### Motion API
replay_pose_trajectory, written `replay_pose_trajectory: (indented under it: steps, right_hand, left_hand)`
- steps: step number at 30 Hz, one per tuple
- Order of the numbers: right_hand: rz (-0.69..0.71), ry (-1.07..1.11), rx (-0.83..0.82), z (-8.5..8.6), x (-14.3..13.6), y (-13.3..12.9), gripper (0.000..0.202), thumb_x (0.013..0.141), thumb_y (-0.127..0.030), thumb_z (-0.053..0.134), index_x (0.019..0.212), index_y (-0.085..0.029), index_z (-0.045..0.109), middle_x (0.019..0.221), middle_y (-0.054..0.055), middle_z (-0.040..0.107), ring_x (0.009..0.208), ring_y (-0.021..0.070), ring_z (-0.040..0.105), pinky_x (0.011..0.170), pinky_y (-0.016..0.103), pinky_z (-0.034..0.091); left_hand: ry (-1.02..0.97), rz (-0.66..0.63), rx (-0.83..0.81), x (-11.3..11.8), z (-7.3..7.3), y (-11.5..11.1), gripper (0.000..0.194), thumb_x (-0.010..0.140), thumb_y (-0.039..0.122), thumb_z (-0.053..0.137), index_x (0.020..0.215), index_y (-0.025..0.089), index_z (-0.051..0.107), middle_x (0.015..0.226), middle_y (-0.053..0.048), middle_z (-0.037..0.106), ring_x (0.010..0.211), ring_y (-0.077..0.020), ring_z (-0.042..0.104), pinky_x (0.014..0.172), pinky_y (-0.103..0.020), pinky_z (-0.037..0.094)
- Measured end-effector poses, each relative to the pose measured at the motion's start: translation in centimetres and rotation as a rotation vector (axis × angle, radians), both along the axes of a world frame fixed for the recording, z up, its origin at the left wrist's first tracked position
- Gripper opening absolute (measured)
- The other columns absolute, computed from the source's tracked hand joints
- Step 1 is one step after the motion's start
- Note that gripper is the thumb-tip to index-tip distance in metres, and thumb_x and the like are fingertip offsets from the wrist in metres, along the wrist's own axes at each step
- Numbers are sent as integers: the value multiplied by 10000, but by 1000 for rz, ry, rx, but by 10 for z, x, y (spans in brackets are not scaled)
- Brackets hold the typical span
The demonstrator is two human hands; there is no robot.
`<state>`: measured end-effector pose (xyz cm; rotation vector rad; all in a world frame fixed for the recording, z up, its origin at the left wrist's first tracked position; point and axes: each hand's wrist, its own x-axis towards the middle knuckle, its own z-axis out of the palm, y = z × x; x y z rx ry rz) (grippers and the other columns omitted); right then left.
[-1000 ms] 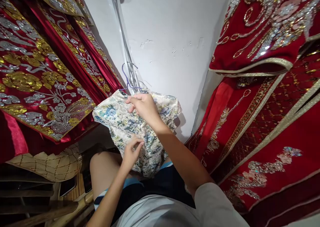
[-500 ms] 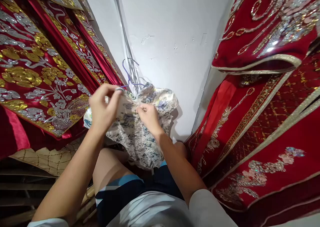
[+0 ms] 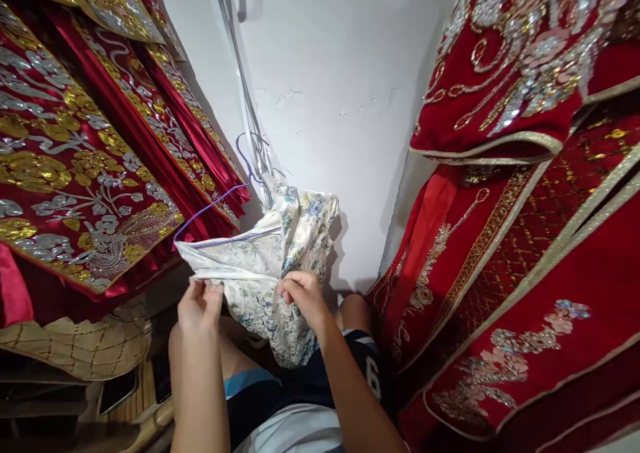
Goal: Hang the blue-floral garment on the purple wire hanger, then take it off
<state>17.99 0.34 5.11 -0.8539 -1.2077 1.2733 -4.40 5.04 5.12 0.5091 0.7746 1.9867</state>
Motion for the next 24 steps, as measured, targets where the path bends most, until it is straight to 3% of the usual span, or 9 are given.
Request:
replay_pose_trajectory:
  steps: [4,7,10,13,15,17,20,22,24]
  right_hand:
    - [-7,-29,-24,-11,11,0,232,727,-358,591,560,-203,636,464,-12,490,475,131,408,488,265,304]
    - [-126,-96,-1,-17,14,1,262,775,-387,591,580,-213,615,519,-5,498,526,150,437,521,276,357]
    - [-215,-93,107,-15,10,0,226,827,-438,638,804,-215,669,797,36,631,781,196,587,723,297,477]
    - [93,-49,173,0,3,-5,428,821,-481,701,1171,-243,644,1117,73,660,1106,250,600,946,337,476]
    - [311,-45,186,13,0,-9,623,742,-439,793,1298,-251,585,1193,69,649,1190,263,572,1013,353,451]
    - [374,-86,164,26,1,-11,653,663,-351,850,1257,-228,607,1135,49,667,1130,253,594,984,346,464]
    - [329,-208,33,44,10,-10,286,672,-251,777,924,-166,669,796,0,650,761,180,606,696,280,489]
    - [290,-279,28,55,20,-7,102,680,-193,698,731,-161,616,628,-35,559,582,125,504,547,241,396]
    - [231,-311,136,67,31,1,53,672,-147,642,662,-162,592,588,-41,530,544,108,461,514,230,345]
  left_hand:
    - [117,20,-44,24,-13,-9,181,801,344,712,760,222,585,798,-48,676,902,-192,683,871,-323,565]
    - [256,-30,34,43,2,-21,240,793,424,722,851,218,612,883,-45,686,874,-181,676,853,-317,565]
    - [440,-160,147,69,24,-42,286,859,489,659,891,209,612,937,-46,674,857,-169,666,827,-309,555]
    - [626,-188,212,91,42,-59,223,858,421,696,899,203,667,1080,-70,670,1009,-206,650,882,-315,531]
    - [718,-153,251,96,47,-64,182,848,375,721,887,199,703,1114,-81,660,1078,-229,629,920,-331,516]
    - [787,-100,283,94,49,-64,177,854,371,719,900,200,722,1123,-90,646,1121,-245,611,963,-352,501]
    - [854,-115,328,84,44,-61,323,893,440,662,1142,236,681,1235,-108,617,1217,-267,572,1027,-382,472]
    - [924,-269,341,78,38,-61,405,936,504,573,1242,243,620,1201,-111,644,1158,-273,604,983,-387,494]
    - [1098,-469,296,74,31,-64,377,943,534,537,1083,209,667,961,-78,685,932,-255,645,826,-349,524]
